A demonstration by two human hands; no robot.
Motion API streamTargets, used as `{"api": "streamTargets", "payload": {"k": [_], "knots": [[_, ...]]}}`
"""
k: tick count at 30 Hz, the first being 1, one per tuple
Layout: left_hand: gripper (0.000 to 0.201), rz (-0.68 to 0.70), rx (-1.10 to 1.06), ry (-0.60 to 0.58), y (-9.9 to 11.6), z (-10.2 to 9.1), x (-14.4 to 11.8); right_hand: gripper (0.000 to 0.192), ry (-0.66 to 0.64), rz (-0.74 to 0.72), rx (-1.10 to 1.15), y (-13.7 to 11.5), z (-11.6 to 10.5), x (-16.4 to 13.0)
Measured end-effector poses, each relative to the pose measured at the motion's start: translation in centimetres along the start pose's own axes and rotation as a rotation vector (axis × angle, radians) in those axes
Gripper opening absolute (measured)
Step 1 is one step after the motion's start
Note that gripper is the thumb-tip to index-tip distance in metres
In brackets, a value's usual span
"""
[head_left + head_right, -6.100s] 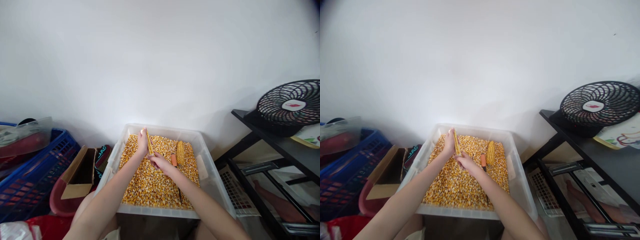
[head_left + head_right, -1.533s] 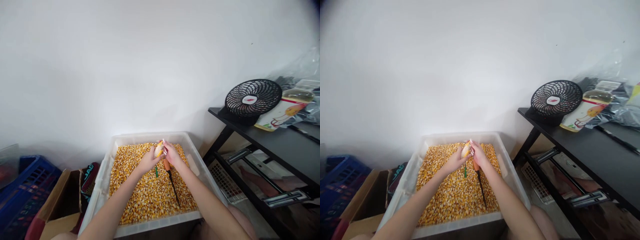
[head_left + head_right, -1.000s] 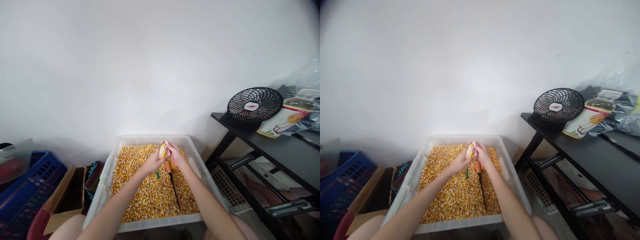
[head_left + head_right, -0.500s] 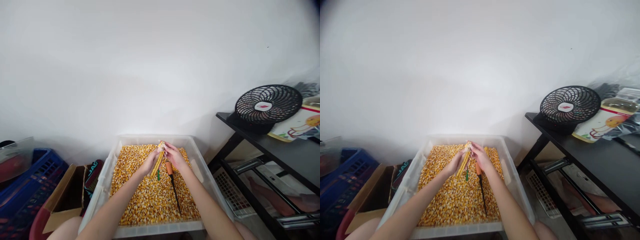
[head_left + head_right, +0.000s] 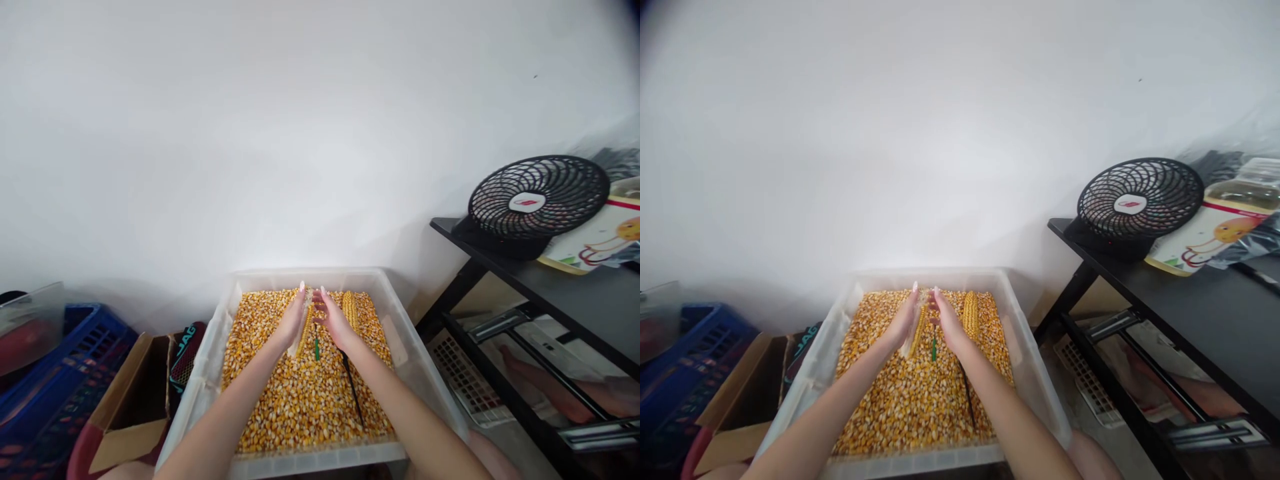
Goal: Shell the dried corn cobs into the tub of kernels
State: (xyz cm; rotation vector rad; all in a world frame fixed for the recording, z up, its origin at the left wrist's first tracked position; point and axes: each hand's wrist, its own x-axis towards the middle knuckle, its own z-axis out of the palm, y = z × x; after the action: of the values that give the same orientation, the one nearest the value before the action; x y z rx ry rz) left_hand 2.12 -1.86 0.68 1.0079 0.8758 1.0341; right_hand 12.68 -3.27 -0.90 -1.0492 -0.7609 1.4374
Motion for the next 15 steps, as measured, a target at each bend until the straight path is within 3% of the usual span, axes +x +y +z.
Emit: {"api": "streamTargets", "payload": {"k": [6, 10, 15], "knots": [[0.058, -0.067, -0.210, 0.111, 0.9, -0.4, -0.2, 0.058, -0.230, 0.244, -0.040, 2.0, 2.1, -1.1], [0.051, -0.070, -0.283, 0.022, 1.4, -0.6, -0.3, 0.066, -0.190, 0.298, -0.099, 2.7, 2.6, -1.8], [0.035, 0.059, -0.198, 0.071, 1.1, -0.2, -0.6, 0.067, -0.197, 0.308, -0.043, 2.5, 2.4, -2.1]]}}
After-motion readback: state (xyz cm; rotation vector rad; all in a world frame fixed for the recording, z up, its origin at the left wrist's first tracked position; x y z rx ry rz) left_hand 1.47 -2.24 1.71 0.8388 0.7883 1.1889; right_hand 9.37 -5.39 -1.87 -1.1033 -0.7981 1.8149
